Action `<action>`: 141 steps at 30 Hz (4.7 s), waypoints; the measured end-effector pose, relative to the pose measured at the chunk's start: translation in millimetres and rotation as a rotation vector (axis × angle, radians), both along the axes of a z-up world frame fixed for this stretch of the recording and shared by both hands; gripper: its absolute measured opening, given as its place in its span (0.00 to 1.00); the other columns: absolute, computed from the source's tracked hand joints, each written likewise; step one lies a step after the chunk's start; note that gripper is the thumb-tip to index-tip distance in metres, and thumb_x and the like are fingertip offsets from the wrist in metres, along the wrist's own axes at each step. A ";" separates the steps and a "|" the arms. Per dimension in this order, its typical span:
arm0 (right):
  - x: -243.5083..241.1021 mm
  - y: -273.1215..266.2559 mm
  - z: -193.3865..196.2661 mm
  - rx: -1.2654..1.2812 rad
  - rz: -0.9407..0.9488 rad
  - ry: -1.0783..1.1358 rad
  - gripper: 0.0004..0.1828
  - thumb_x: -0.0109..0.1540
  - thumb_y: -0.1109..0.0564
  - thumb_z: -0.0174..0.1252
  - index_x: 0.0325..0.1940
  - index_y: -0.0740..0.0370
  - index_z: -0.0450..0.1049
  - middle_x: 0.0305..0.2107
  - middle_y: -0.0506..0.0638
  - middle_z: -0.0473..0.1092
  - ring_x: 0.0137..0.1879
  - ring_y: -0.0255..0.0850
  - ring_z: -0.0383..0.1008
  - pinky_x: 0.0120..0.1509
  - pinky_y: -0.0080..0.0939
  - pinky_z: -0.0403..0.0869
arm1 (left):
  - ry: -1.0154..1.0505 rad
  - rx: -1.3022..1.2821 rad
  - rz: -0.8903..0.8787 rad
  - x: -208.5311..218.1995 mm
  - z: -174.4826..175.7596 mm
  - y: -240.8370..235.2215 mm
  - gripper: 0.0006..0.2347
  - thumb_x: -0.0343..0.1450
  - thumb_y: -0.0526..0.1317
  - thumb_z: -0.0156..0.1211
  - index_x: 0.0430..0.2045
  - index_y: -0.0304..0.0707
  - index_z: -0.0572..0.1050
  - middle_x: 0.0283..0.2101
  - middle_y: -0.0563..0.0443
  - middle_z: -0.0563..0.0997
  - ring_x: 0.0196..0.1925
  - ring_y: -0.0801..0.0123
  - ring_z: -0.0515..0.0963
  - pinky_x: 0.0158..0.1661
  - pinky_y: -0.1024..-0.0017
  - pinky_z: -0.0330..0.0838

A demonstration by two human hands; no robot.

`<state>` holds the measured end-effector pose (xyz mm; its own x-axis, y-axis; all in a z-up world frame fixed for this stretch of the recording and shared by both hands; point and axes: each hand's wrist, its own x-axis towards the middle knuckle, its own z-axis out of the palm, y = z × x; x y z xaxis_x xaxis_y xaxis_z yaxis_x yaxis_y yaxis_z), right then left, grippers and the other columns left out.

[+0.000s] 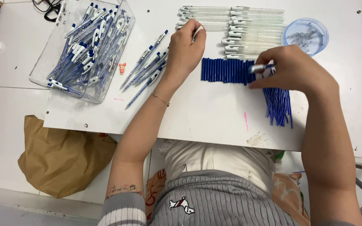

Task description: The person assembles blue ballpoint pens by inserting ink cartridges into clear plastic barrels. They pick up barrels and cartridges from a table, insert the cartridges, and place the assembled pens into a clear plastic container.

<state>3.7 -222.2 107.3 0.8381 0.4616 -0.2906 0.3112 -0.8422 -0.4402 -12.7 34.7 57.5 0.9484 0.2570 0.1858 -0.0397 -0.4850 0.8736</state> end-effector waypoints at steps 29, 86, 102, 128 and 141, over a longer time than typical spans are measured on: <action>8.3 -2.3 -38.4 1.132 -0.065 -0.307 0.13 0.79 0.55 0.55 0.60 0.69 0.74 0.35 0.56 0.72 0.38 0.34 0.70 0.38 0.30 0.63 | 0.282 -0.727 -0.614 0.9 -15.2 -18.9 0.09 0.71 0.43 0.62 0.38 0.37 0.81 0.36 0.46 0.86 0.33 0.72 0.80 0.36 0.79 0.77; 30.9 -39.5 -38.6 0.472 -0.310 -0.426 0.26 0.82 0.60 0.57 0.29 0.59 0.60 0.22 0.43 0.53 0.32 0.34 0.49 0.36 0.42 0.50 | -0.115 0.675 -0.296 -104.3 -60.0 -179.7 0.12 0.71 0.46 0.55 0.21 0.38 0.74 0.19 0.45 0.79 0.23 0.46 0.80 0.24 0.51 0.68; 11.0 40.0 -5.9 0.948 -0.029 -0.243 0.17 0.70 0.69 0.59 0.55 0.58 0.60 0.36 0.48 0.62 0.39 0.32 0.66 0.43 0.30 0.65 | 0.074 0.952 0.163 -120.5 -20.3 32.5 0.12 0.71 0.42 0.64 0.42 0.33 0.73 0.43 0.37 0.78 0.46 0.47 0.73 0.41 0.54 0.71; 134.4 108.6 -77.9 0.429 0.094 -0.444 0.13 0.58 0.47 0.77 0.43 0.47 0.85 0.33 0.41 0.79 0.40 0.41 0.70 0.39 0.45 0.62 | -0.137 0.726 0.304 -139.9 -56.0 71.3 0.05 0.74 0.34 0.56 0.43 0.36 0.73 0.44 0.46 0.73 0.47 0.53 0.75 0.56 0.55 0.68; 141.5 109.0 -86.3 0.334 0.148 -0.548 0.10 0.59 0.48 0.74 0.44 0.44 0.86 0.37 0.49 0.77 0.45 0.51 0.74 0.38 0.53 0.70 | -0.185 0.700 0.317 -140.5 -51.5 69.2 0.03 0.78 0.34 0.50 0.41 0.35 0.70 0.42 0.45 0.75 0.42 0.51 0.76 0.43 0.58 0.71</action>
